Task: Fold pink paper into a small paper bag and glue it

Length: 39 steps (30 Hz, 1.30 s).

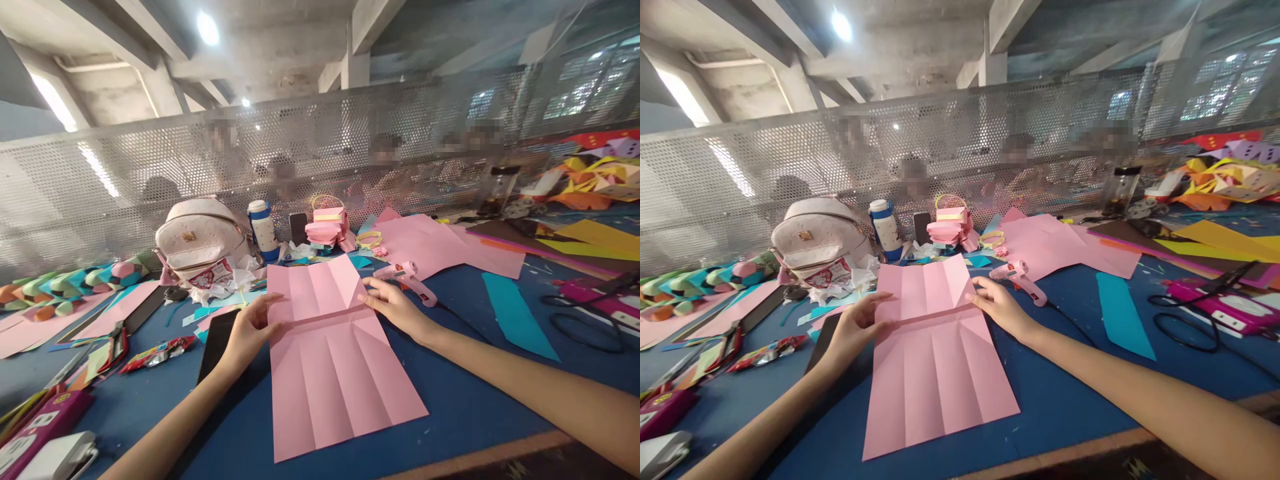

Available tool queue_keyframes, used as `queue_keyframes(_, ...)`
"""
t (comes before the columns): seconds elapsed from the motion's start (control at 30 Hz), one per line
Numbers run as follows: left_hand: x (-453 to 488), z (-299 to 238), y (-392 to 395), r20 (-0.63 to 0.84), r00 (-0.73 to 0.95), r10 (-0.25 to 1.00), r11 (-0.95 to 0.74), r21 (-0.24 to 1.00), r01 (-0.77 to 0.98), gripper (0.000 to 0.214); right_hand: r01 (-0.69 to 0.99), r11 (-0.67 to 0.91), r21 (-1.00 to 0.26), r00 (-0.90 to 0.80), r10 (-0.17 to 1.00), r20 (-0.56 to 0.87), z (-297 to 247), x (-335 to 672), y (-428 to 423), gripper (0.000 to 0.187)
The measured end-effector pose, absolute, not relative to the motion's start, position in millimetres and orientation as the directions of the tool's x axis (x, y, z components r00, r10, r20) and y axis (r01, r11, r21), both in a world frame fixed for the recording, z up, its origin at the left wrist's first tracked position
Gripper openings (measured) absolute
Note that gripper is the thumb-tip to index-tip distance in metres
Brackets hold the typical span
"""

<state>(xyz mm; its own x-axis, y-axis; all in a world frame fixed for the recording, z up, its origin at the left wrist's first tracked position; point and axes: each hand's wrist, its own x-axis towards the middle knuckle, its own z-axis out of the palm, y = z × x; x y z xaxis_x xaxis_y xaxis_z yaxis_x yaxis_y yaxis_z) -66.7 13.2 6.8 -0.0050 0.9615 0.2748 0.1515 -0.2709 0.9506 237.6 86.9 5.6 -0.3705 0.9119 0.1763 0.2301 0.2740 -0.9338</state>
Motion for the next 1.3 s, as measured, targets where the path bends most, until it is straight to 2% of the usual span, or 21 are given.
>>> queue_keyframes(0.1,-67,6,14,0.283,0.002,0.959,-0.281,0.952,0.117,0.063,0.204,0.279,-0.938,-0.381,0.906,0.186,5,238,88,0.049)
queue_keyframes(0.27,-67,7,13,0.291,-0.012,0.957,-0.289,0.953,0.090,0.058,0.193,0.277,-0.941,-0.363,0.912,0.194,3,239,88,0.045)
queue_keyframes(0.43,-66,10,12,0.280,-0.020,0.960,-0.279,0.958,0.064,0.061,0.159,0.258,-0.953,-0.389,0.904,0.180,9,239,85,0.039)
queue_keyframes(0.63,-62,15,9,0.276,-0.058,0.959,-0.273,0.961,0.050,0.061,0.103,0.274,-0.956,-0.402,0.891,0.211,13,237,81,0.049)
queue_keyframes(0.8,-62,29,1,0.369,-0.287,0.884,-0.380,0.925,0.016,0.076,0.136,0.544,-0.828,-0.303,0.818,0.488,15,234,67,0.050)
queue_keyframes(0.83,-60,34,-1,0.385,-0.346,0.855,-0.407,0.913,0.011,0.076,0.136,0.574,-0.807,-0.324,0.796,0.511,18,232,62,0.049)
queue_keyframes(0.9,-52,47,-5,0.417,-0.406,0.813,-0.456,0.890,0.002,0.071,0.081,0.558,-0.826,-0.445,0.761,0.471,26,227,50,0.053)
queue_keyframes(1.0,-27,68,-14,0.509,-0.330,0.795,-0.549,0.835,-0.036,0.064,-0.057,0.374,-0.926,-0.646,0.693,0.320,45,210,34,0.080)
queue_keyframes(1.07,-6,82,-21,0.582,-0.208,0.786,-0.604,0.794,-0.061,0.065,-0.157,0.242,-0.957,-0.701,0.656,0.281,60,195,26,0.086)
queue_keyframes(1.1,4,87,-25,0.597,-0.101,0.796,-0.604,0.793,-0.078,0.068,-0.203,0.207,-0.957,-0.704,0.649,0.290,68,187,23,0.082)
queue_keyframes(1.17,21,95,-33,0.586,0.083,0.806,-0.579,0.810,-0.094,0.058,-0.285,0.188,-0.940,-0.655,0.678,0.334,83,176,18,0.056)
queue_keyframes(1.23,30,98,-40,0.567,0.184,0.803,-0.560,0.823,-0.092,0.050,-0.342,0.100,-0.934,-0.607,0.735,0.301,96,171,13,0.037)
queue_keyframes(1.3,31,98,-46,0.546,0.221,0.808,-0.546,0.835,-0.064,0.047,-0.367,0.005,-0.930,-0.551,0.804,0.222,103,174,11,0.030)
